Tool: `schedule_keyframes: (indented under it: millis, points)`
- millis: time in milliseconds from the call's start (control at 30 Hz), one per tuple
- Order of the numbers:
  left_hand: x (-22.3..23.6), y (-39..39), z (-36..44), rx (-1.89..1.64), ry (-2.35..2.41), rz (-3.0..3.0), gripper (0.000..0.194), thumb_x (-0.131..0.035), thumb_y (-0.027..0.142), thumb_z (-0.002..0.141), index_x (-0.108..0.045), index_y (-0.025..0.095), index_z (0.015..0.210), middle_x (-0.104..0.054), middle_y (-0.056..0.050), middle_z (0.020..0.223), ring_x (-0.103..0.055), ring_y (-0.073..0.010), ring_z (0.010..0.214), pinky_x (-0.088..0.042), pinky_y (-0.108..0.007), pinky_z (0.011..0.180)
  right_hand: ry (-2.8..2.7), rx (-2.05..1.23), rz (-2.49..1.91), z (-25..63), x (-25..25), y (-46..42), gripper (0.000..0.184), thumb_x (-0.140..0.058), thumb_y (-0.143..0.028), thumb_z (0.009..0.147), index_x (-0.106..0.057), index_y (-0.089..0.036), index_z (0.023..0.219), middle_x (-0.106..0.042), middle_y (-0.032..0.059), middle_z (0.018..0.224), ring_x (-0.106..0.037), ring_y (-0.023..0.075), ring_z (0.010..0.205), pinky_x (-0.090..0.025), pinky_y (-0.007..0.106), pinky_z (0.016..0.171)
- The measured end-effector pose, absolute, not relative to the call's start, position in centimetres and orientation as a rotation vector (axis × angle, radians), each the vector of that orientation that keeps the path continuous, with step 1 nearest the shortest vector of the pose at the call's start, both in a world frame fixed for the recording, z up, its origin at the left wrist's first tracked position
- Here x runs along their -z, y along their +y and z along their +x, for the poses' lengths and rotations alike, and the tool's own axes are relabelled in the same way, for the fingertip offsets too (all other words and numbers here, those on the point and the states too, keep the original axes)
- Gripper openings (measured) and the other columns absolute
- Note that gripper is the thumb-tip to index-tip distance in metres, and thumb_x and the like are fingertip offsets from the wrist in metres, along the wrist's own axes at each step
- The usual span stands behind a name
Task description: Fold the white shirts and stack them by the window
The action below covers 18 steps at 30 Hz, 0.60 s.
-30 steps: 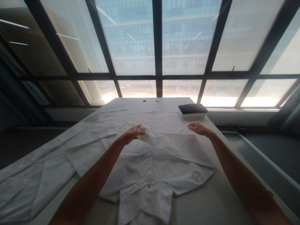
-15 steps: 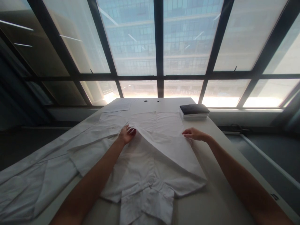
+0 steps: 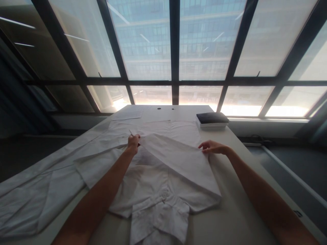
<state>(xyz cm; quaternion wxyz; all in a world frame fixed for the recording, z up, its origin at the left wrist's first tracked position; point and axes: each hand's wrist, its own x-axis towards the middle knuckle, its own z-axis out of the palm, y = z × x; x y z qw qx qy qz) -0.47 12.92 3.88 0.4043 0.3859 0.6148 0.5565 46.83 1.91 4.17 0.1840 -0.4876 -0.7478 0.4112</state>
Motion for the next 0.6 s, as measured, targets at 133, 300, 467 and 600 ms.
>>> schedule_keyframes:
  millis: [133,300,467,600]
  points:
    - [-3.4,12.6,-0.8,-1.481,1.676,0.966,0.013,-0.059,0.017,0.072,-0.054,0.020,0.084,-0.055,0.002,0.067,-0.057,-0.0156,0.058,-0.046,-0.025,0.053,-2.145,-1.062,-1.406,46.0,-3.5,2.2,0.056,-0.079,-0.052,0.070,-0.075,-0.013,0.109,-0.065,0.0012,0.074,-0.056,0.0166,0.069,-0.043,0.027,0.064]
    - [-2.2,11.8,-0.8,-1.468,1.731,1.105,0.023,-0.068,0.009,0.065,-0.059,0.019,0.083,-0.064,-0.005,0.076,-0.064,-0.0232,0.077,-0.051,-0.029,0.067,-2.230,-0.917,-1.484,45.3,-3.3,2.0,0.046,-0.079,-0.041,0.067,-0.075,-0.015,0.105,-0.065,0.0003,0.074,-0.057,0.0163,0.068,-0.042,0.026,0.063]
    - [-1.5,11.9,-1.2,-1.504,1.763,1.269,0.035,-0.070,0.003,0.062,-0.059,0.018,0.092,-0.068,-0.007,0.090,-0.066,-0.0268,0.097,-0.051,-0.032,0.083,-2.329,-0.711,-1.717,45.5,-3.9,1.9,0.035,-0.076,-0.028,0.073,-0.074,-0.020,0.107,-0.071,0.0023,0.084,-0.065,0.0213,0.079,-0.045,0.033,0.079]
    - [-1.1,12.1,-1.1,-1.520,1.749,1.378,0.040,-0.068,0.004,0.065,-0.060,0.019,0.101,-0.070,-0.006,0.096,-0.065,-0.0260,0.103,-0.049,-0.032,0.090,-2.326,-0.337,-1.840,43.8,-4.4,-0.2,0.044,-0.073,-0.026,0.080,-0.068,-0.022,0.123,-0.072,0.0116,0.111,-0.062,0.0335,0.110,-0.039,0.049,0.100]
